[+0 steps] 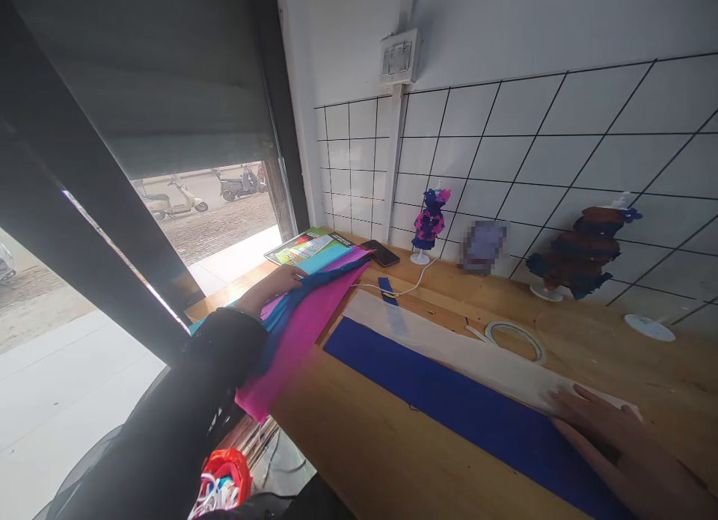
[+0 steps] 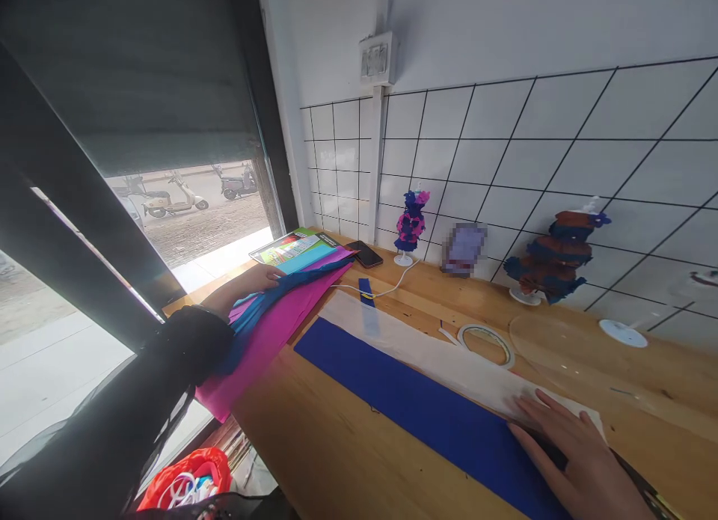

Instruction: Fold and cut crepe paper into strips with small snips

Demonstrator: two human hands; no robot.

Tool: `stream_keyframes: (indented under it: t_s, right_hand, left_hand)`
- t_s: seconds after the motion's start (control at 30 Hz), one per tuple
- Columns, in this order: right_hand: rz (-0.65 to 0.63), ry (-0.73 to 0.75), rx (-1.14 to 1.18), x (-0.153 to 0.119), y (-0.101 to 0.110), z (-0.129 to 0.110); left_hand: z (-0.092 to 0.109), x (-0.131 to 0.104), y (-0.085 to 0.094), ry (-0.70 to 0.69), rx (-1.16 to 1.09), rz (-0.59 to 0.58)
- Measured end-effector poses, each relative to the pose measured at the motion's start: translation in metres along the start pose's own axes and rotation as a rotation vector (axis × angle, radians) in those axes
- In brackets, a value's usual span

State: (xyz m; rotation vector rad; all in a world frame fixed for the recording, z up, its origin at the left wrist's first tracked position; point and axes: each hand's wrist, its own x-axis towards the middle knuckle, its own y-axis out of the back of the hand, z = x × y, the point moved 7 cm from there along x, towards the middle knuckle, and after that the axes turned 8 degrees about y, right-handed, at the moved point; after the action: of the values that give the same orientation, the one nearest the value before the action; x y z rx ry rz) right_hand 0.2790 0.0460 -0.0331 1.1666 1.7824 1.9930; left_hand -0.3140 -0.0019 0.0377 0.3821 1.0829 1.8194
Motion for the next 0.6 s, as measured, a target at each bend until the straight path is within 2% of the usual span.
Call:
stream_keyframes:
  t_s: [0.2,0.4,0.5,0.57,0.6]
  right_hand:
    - [-0.01,0.0,0.022,0.003,0.004,-0.003]
    - [-0.001,-0.01,0.043,0.001,0.0,0.001]
    - [0.0,-0.006,0.031,0.0,-0.001,0.002]
    - [-0.001,-0.012,0.03,0.0,0.0,0.003]
    - [0.001,-0.015,0.034,0.0,0.0,0.003]
  left_hand:
    - [0.0,-0.008,0.013,0.031,-0.211,-0.058]
    - [0.0,-0.011,0.013,0.037,-0.266,-0.107]
    - [0.005,-0.02,-0.001,-0.009,-0.192,-0.206]
    - [0.013,-0.03,-0.017,-0.098,-0.045,-0.303]
    - [0.016,-0.035,-0.025,-0.148,0.054,-0.312]
